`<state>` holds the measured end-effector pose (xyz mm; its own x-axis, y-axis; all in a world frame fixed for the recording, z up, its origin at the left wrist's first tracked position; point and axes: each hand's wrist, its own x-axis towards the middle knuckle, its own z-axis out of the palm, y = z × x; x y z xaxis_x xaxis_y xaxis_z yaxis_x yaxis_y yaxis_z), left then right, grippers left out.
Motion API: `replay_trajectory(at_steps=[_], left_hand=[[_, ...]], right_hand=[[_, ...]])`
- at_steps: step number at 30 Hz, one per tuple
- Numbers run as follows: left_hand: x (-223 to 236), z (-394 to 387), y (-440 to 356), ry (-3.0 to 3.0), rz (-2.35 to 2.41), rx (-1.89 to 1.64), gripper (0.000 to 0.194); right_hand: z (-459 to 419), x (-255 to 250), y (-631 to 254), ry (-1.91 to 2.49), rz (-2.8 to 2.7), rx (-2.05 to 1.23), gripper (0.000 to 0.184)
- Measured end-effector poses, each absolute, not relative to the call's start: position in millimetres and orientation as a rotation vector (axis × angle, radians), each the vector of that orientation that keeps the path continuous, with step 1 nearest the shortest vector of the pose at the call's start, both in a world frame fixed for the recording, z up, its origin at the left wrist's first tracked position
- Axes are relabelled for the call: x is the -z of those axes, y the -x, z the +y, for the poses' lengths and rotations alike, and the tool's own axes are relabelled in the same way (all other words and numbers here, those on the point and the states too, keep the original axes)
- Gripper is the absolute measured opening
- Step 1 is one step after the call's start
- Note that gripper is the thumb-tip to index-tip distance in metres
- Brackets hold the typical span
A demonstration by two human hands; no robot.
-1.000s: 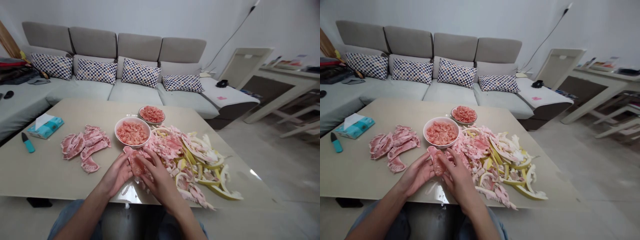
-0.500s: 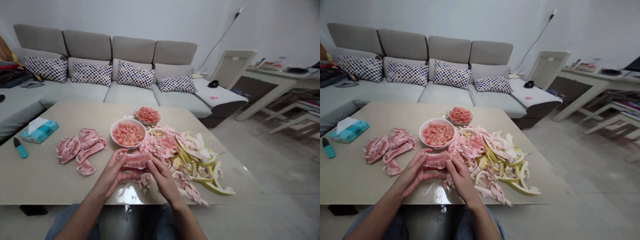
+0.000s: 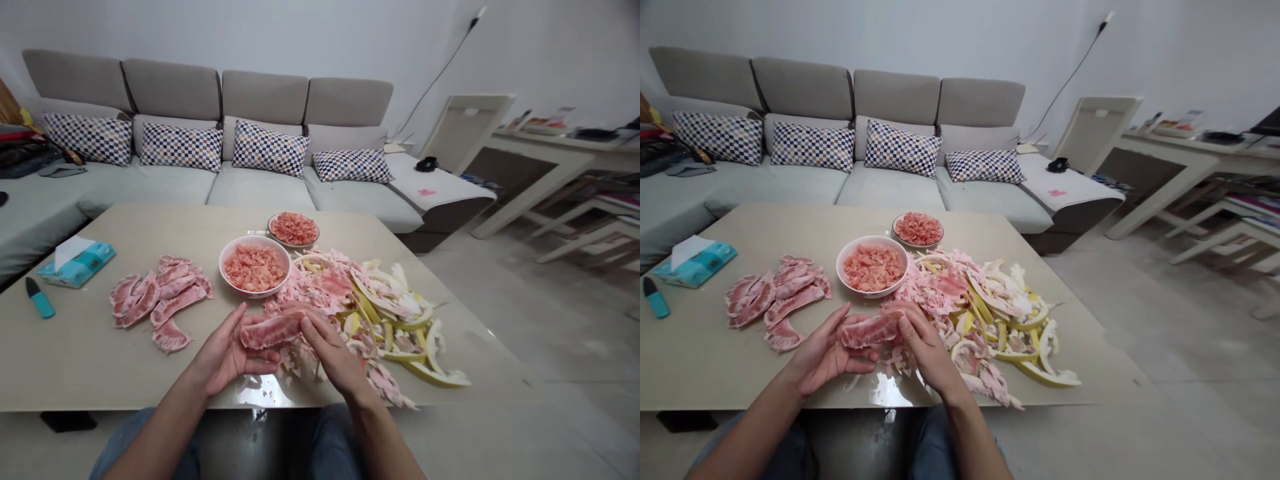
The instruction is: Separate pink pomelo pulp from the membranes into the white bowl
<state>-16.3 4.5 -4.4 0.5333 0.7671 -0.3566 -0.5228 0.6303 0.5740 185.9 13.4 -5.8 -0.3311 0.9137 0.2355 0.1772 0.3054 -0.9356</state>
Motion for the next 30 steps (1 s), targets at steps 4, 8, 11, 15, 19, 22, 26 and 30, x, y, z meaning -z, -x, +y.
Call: replay_trajectory(at_steps=[4, 8, 11, 15, 19, 22, 26, 30], left_hand=[[3.1, -1.2, 13.2, -0.532, 0.601, -0.755, 0.041], [3.6, -5.7, 7.8, -0.61, 0.542, -0.85, 0.048], [3.8, -5.4, 3.9, -0.63, 0.64, -0.971, 0.048], [4.5, -3.6, -0.3, -0.642, 0.815, -1.113, 0.049], [7.7, -3.4, -3.1, -0.682, 0.853, -1.157, 0.048], [11.3, -3.7, -4.6, -0.772, 0.85, -1.199, 0.049], [16.2, -2.9, -6.8, -0.864, 0.897, -1.263, 0.049], [18.5, -1.6, -8.9, -0.925, 0.947, -1.304, 0.047]], right_hand=[[12.0, 3.7, -185.6, 0.95, -1.77, -1.118, 0.034], [12.1, 4.7, -180.0, 1.041, -1.559, -1.177, 0.036], [11.3, 4.9, -175.4, 1.078, -1.471, -1.255, 0.031], [6.9, 1.5, -167.8, 1.169, -1.497, -1.31, 0.021], [4.2, -1.9, -163.1, 1.221, -1.49, -1.311, 0.019], [4.1, -3.2, -163.3, 1.242, -1.476, -1.31, 0.019], [4.0, -4.8, -163.4, 1.29, -1.448, -1.329, 0.02], [4.8, -4.3, -161.4, 1.332, -1.418, -1.343, 0.02]])
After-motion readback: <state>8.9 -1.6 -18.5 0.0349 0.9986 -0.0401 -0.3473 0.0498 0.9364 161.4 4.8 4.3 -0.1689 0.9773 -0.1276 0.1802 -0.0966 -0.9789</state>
